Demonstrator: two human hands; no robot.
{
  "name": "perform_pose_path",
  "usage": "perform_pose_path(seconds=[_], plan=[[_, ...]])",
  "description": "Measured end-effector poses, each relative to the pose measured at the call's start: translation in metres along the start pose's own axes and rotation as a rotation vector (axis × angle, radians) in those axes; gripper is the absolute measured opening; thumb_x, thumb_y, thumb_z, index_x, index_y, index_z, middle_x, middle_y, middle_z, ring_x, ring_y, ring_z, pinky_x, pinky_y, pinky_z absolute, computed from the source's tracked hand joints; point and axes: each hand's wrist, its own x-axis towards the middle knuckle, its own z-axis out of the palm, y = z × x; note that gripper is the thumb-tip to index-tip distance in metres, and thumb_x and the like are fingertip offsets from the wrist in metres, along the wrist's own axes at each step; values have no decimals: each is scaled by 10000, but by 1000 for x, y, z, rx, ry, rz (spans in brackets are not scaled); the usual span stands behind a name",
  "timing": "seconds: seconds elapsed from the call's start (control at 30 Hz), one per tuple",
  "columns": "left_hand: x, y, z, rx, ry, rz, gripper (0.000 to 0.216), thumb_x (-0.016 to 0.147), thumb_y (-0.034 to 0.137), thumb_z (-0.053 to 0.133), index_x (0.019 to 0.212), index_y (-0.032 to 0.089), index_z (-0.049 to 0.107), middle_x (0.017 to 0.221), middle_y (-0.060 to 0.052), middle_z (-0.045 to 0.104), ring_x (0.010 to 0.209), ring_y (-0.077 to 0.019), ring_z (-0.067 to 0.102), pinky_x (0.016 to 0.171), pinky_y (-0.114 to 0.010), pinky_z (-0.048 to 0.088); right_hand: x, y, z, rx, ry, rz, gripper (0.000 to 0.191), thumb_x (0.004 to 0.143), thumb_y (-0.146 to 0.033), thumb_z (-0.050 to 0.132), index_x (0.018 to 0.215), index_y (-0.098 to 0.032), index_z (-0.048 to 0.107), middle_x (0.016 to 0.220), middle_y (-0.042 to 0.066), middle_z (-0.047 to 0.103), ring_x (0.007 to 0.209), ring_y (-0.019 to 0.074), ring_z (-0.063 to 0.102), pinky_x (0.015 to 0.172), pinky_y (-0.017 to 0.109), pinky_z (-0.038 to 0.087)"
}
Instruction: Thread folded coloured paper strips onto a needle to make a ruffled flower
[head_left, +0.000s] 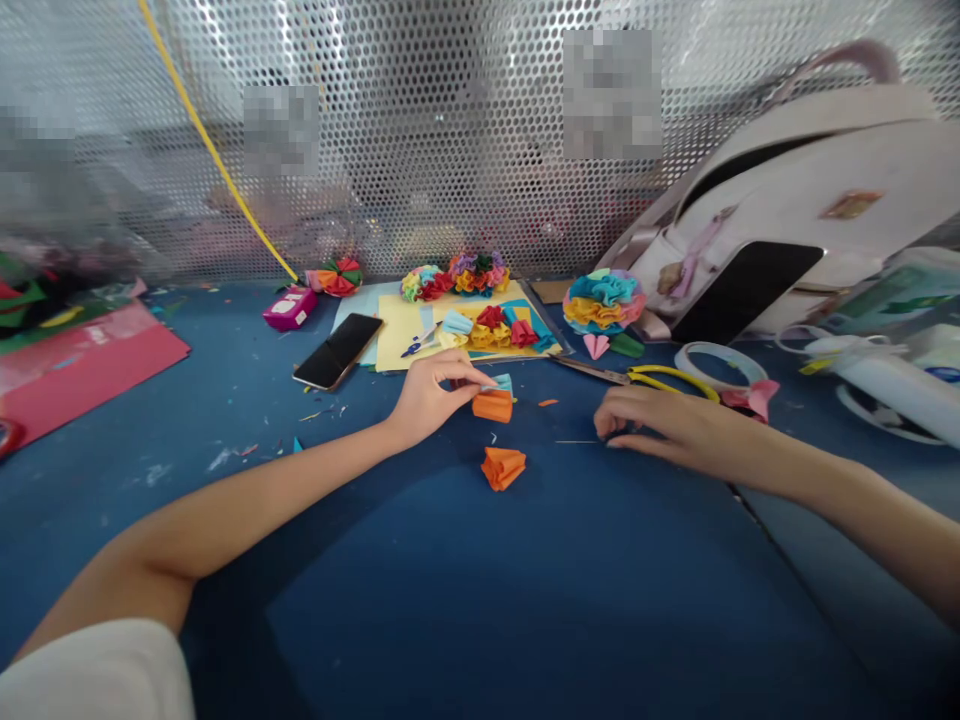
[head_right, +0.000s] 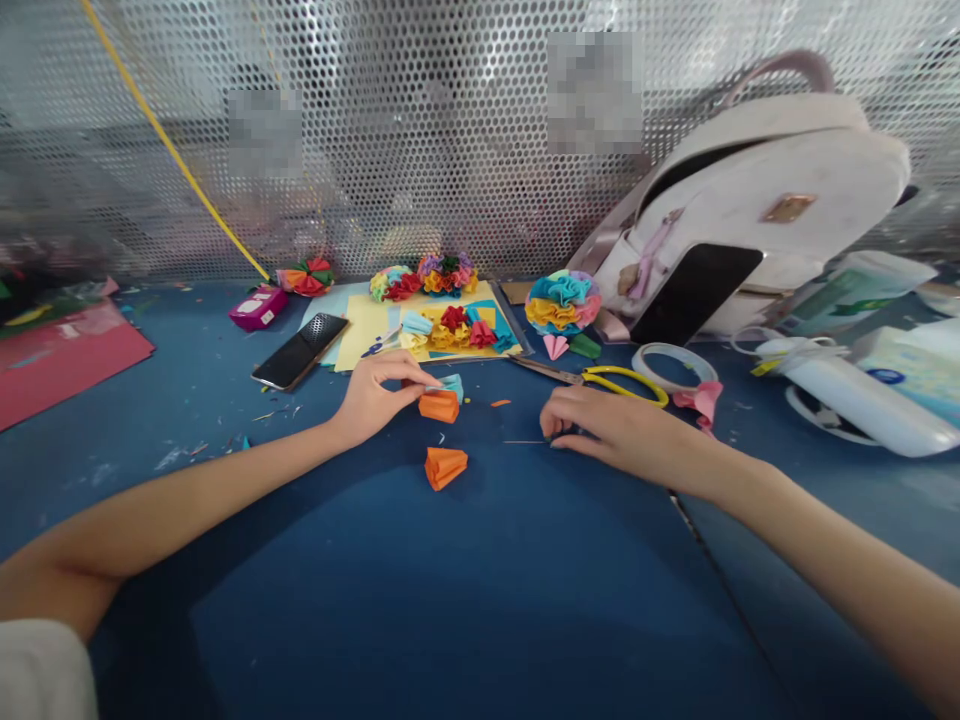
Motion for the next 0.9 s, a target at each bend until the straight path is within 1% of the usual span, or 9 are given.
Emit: perform_pose_path(seconds=[0.1,0.2,0.3,0.4,0.5,0.6,0.67,0.8,0.9], plan=[[0,2,0,31,-8,27,187,847,98,689,879,229,818,787,-19,700,705,-131,609,670,-269,498,-6,-6,8,-56,31,33,261,1052,-393,434,913,-253,605,924,40,643,821,196,630,714,315,484],[0,4,1,60,0,58,179,853,92,694,876,222,815,770,-17,692,702,-132,608,660,-267,484,-1,-16,14,-153,104,0,268,1056,-384,419,912,-246,597,910,37,633,795,192,629,694,306,452],[0,4,1,96,15,82,178,857,83,695,871,217,811,759,-17,691,707,-136,601,670,-272,475,15,-20,19,-296,161,-57,241,1049,-325,422,902,-229,588,878,39,629,754,189,624,676,303,425],[0,4,1,134,23,89,179,866,88,688,866,220,808,740,-14,685,718,-145,596,686,-281,476,37,-18,20,-386,205,-123,214,1029,-251,412,895,-212,574,857,60,634,777,206,624,679,305,424],[0,4,1,158,31,87,181,867,84,681,870,214,808,731,-15,673,728,-152,594,691,-286,470,58,-13,18,-301,259,-68,145,1000,-205,418,890,-217,513,844,50,630,719,191,606,638,294,418],[0,4,0,179,29,84,174,872,95,681,865,214,807,731,-14,672,740,-158,599,702,-293,464,73,-12,17,-62,391,-9,70,986,-178,413,968,-230,457,836,23,635,677,171,613,611,276,430],[1,3,0,188,21,69,174,872,101,684,858,224,806,735,-10,684,744,-159,606,709,-296,466,80,-16,19,34,455,-77,82,984,-171,408,1023,-235,441,854,20,638,693,168,623,638,275,456],[2,0,-1,156,6,53,176,863,96,689,861,230,803,809,-17,739,794,-168,644,767,-318,496,89,-19,27,-105,466,-298,78,976,-180,432,1022,-235,465,888,36,647,696,171,604,647,282,451],[3,-1,-1,109,-7,49,168,869,97,691,862,227,797,900,-28,775,884,-183,684,883,-364,513,92,-12,32,-138,454,-359,93,989,-159,413,1010,-232,467,892,39,649,704,164,603,653,270,460]])
